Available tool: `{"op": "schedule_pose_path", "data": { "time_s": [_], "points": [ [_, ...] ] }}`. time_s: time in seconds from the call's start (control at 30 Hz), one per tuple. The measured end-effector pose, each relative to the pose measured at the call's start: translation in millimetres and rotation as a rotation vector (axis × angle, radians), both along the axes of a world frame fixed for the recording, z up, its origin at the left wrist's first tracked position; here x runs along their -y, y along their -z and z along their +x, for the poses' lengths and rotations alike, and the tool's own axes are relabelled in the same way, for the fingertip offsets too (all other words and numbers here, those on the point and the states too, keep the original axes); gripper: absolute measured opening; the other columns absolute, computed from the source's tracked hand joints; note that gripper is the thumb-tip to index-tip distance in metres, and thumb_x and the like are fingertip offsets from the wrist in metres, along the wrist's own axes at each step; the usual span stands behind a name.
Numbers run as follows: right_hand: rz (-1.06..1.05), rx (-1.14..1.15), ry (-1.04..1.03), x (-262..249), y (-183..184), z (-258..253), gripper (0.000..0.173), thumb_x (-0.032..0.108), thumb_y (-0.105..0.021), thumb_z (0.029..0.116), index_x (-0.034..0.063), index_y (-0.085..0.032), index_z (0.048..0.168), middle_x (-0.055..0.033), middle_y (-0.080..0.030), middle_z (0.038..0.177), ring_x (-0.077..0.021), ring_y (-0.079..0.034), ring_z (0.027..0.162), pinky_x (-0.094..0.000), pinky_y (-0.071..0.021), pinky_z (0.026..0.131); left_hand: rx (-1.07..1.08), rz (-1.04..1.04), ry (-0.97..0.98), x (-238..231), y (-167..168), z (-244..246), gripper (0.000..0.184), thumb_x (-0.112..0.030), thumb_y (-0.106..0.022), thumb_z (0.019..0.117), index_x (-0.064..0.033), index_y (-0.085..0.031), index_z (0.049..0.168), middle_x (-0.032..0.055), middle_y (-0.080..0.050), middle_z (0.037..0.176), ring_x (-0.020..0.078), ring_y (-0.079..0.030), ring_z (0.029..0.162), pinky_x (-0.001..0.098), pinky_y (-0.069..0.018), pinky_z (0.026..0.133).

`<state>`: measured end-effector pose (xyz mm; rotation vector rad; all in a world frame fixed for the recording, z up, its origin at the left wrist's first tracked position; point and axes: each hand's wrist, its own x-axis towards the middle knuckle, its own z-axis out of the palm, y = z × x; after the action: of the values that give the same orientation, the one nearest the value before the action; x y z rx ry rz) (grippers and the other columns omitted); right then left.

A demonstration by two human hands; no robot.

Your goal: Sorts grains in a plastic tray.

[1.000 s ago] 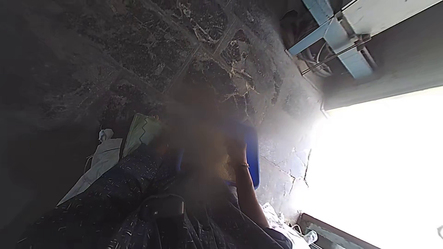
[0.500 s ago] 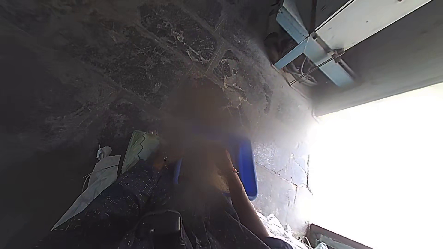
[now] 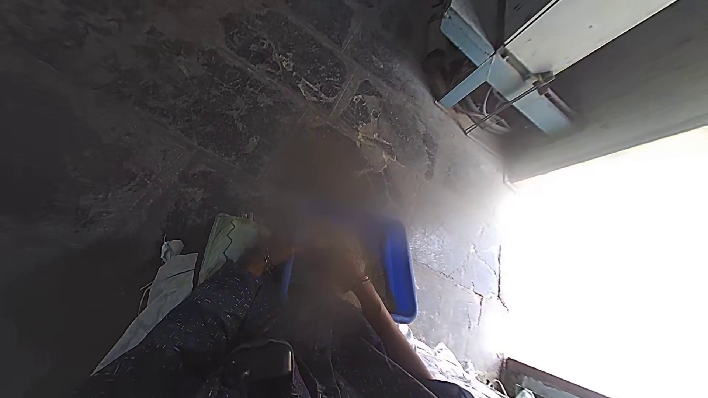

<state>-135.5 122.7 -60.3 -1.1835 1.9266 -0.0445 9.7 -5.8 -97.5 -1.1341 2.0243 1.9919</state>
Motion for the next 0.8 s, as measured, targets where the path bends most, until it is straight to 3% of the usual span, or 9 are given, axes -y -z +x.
{"op": "schedule_pose_path", "data": {
  "time_s": [0.13, 0.33, 0.5, 0.6, 0.7, 0.8],
  "points": [
    [-0.081, -0.033, 0.138, -20.2, 2.2, -11.7, 0.032, 0.022, -0.055, 0.1056, -0.0026, -0.069, 0.12, -0.0216, -0.07, 0.119, -0.0327, -0.067, 0.113, -0.0503, -0.0486, 0.102, 0.003, 0.007, 0.004, 0.4, 3.0, -0.5, 0.042, 0.001, -0.07, 0.0895, 0.0122, -0.056, 0.127, 0.027, -0.062, 0.118, 0.0301, -0.062, 0.106, 0.046, -0.0497, 0.096],
    [-0.275, -0.146, 0.296, -41.2, -5.7, -29.2, 0.037, 0.026, -0.055, 0.1057, -0.0066, -0.069, 0.096, -0.0176, -0.068, 0.088, -0.0275, -0.065, 0.085, -0.0471, -0.0488, 0.083, 0.032, 0.002, 0.016, 1.0, 2.4, -1.1, 0.043, -0.002, -0.071, 0.0906, 0.0121, -0.056, 0.128, 0.0276, -0.062, 0.119, 0.0311, -0.062, 0.107, 0.0475, -0.0486, 0.098],
    [-0.558, -0.226, 0.42, -45.2, -6.9, -32.6, 0.045, 0.028, -0.051, 0.1051, -0.0006, -0.061, 0.071, -0.0024, -0.053, 0.063, -0.0124, -0.053, 0.061, -0.0355, -0.0434, 0.065, 0.038, -0.001, 0.018, 0.8, 6.7, -1.4, 0.043, -0.002, -0.07, 0.0904, 0.0116, -0.056, 0.128, 0.0273, -0.062, 0.119, 0.0317, -0.063, 0.108, 0.0481, -0.0487, 0.098],
    [-0.633, -0.232, 0.434, -44.4, -5.3, -30.7, 0.049, 0.03, -0.052, 0.1036, 0.0061, -0.051, 0.061, 0.0046, -0.041, 0.055, -0.0072, -0.044, 0.053, -0.0304, -0.0388, 0.058, 0.048, -0.007, 0.021, 0.7, 4.7, -1.3, 0.042, -0.003, -0.07, 0.0911, 0.011, -0.056, 0.129, 0.0277, -0.062, 0.119, 0.0322, -0.063, 0.107, 0.0488, -0.0485, 0.098],
    [-0.52, -0.21, 0.402, -43.6, -3.4, -28.9, 0.048, 0.03, -0.055, 0.1018, 0.0069, -0.049, 0.061, 0.0036, -0.041, 0.055, -0.0096, -0.045, 0.054, -0.0333, -0.0391, 0.059, 0.036, 0.004, 0.01, 0.1, 5.8, -1.2, 0.041, -0.003, -0.071, 0.0903, 0.0111, -0.057, 0.127, 0.0267, -0.063, 0.117, 0.0309, -0.063, 0.105, 0.0479, -0.0494, 0.096],
    [-0.317, -0.191, 0.365, -40.2, -6.6, -27.5, 0.04, 0.032, -0.058, 0.1025, -0.0009, -0.064, 0.08, -0.0084, -0.058, 0.071, -0.0211, -0.057, 0.069, -0.044, -0.0451, 0.071, 0.027, 0.022, -0.005, -0.3, 5.5, -1.4, 0.041, -0.001, -0.071, 0.0896, 0.0107, -0.057, 0.126, 0.0256, -0.063, 0.116, 0.0294, -0.063, 0.104, 0.0464, -0.0499, 0.095]
  ]
}}
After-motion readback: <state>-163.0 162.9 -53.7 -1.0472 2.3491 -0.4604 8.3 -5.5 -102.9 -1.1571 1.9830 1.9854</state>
